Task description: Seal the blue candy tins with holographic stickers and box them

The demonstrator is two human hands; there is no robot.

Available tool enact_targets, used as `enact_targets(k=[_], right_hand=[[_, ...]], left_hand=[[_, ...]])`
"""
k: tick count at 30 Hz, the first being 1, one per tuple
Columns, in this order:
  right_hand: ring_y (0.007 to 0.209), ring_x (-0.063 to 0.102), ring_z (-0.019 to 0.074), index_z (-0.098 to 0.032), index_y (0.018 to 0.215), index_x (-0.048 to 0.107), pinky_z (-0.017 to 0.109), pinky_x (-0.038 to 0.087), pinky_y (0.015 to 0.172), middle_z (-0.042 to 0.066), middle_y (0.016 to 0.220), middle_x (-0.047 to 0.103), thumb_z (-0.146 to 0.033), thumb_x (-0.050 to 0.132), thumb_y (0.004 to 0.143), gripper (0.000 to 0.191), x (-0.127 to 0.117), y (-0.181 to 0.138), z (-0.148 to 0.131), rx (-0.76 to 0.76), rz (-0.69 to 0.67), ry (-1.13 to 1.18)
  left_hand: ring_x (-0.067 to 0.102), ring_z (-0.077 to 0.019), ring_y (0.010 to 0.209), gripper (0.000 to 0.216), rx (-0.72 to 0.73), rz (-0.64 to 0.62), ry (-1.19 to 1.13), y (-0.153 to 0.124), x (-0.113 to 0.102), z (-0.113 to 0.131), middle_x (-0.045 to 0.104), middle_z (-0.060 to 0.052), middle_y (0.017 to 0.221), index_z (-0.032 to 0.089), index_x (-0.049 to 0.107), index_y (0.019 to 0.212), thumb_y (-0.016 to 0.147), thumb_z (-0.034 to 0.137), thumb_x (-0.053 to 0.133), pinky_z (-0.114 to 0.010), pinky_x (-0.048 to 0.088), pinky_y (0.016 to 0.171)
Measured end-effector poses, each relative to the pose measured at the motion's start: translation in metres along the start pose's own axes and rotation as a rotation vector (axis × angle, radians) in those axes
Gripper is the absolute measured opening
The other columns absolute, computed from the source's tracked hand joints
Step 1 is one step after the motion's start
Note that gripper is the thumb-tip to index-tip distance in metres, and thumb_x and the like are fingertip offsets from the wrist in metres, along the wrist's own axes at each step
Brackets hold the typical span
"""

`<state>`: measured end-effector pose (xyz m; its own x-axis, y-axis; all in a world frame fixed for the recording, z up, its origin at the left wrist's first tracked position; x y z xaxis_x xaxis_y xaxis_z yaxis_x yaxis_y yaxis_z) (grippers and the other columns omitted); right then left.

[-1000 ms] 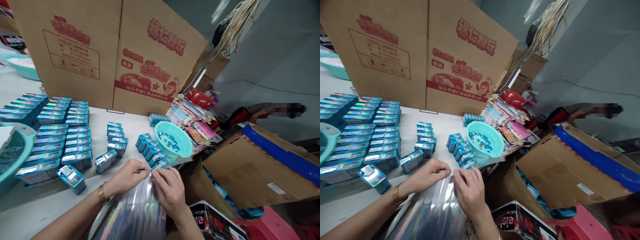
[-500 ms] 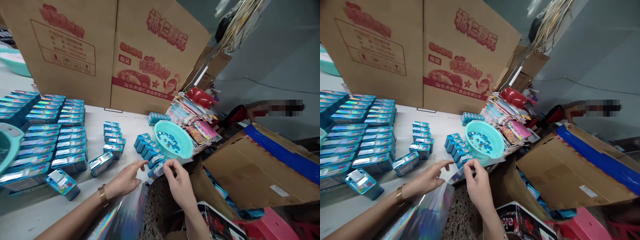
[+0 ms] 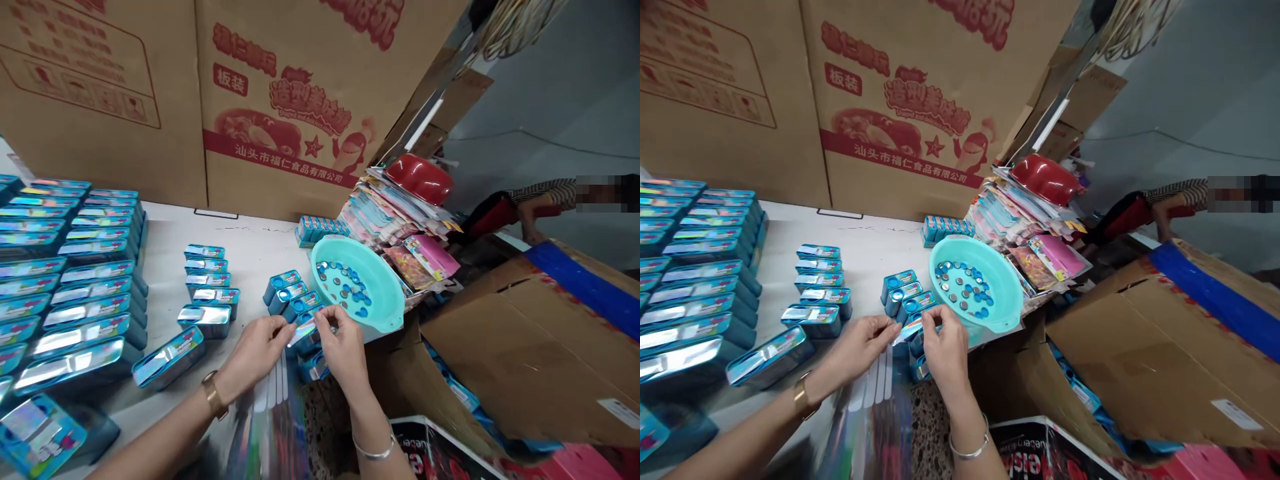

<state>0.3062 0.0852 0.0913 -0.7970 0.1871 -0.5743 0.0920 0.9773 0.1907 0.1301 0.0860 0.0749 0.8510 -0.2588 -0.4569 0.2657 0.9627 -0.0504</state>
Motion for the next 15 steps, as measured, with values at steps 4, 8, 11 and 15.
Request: enact_targets(k=[4, 8, 11, 15], right_hand=[[0.091, 0.055, 0.0228, -0.021, 0.078, 0.057, 0.036, 0.039, 0.085, 0.004, 0.086, 0.06, -0.033, 0.053, 0.093, 0.019, 0.005, 0.01, 0.01, -0.116, 0.069, -0.186], [0.093, 0.054, 0.0231, -0.022, 0.079, 0.056, 0.038, 0.038, 0.091, 0.004, 0.088, 0.061, -0.028, 0.054, 0.092, 0.016, 0.007, 0.015, 0.015, -0.161, 0.079, -0.228], [0.093, 0.053, 0.0233, -0.021, 0.079, 0.056, 0.038, 0.038, 0.09, 0.004, 0.088, 0.06, -0.026, 0.054, 0.093, 0.014, 0.009, 0.017, 0.016, -0.176, 0.079, -0.274], [0.09, 0.052, 0.0237, -0.022, 0.079, 0.055, 0.037, 0.039, 0.085, 0.004, 0.087, 0.059, -0.024, 0.053, 0.093, 0.015, 0.013, 0.015, 0.016, -0.186, 0.08, -0.357]], left_hand=[[0.042, -0.0134, 0.057, 0.038, -0.04, 0.034, 0.162, 0.008, 0.002, 0.001, 0.049, 0.003, 0.058, 0.02, 0.05, 0.064, 0.095, 0.041, 0.045, -0.027, 0.022, 0.056], [0.051, -0.0148, 0.061, 0.031, -0.072, 0.014, 0.146, 0.013, 0.003, -0.001, 0.06, 0.001, 0.065, 0.02, 0.061, 0.073, 0.094, 0.039, 0.048, -0.026, 0.027, 0.058], [0.051, -0.0149, 0.061, 0.031, -0.074, 0.012, 0.166, 0.016, 0.003, -0.004, 0.059, 0.002, 0.064, 0.02, 0.061, 0.073, 0.093, 0.039, 0.049, -0.026, 0.027, 0.058], [0.052, -0.015, 0.062, 0.029, -0.086, 0.011, 0.187, 0.02, 0.006, -0.011, 0.06, 0.001, 0.064, 0.02, 0.059, 0.07, 0.092, 0.038, 0.052, -0.025, 0.027, 0.058]])
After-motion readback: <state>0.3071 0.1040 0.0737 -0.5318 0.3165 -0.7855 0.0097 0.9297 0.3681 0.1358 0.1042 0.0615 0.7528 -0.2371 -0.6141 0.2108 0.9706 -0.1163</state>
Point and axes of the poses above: each hand's wrist, its own y-axis towards the middle knuckle, its own x-axis out of the palm, z = x × y, the point moved 2 cm from there along y, towards the middle knuckle
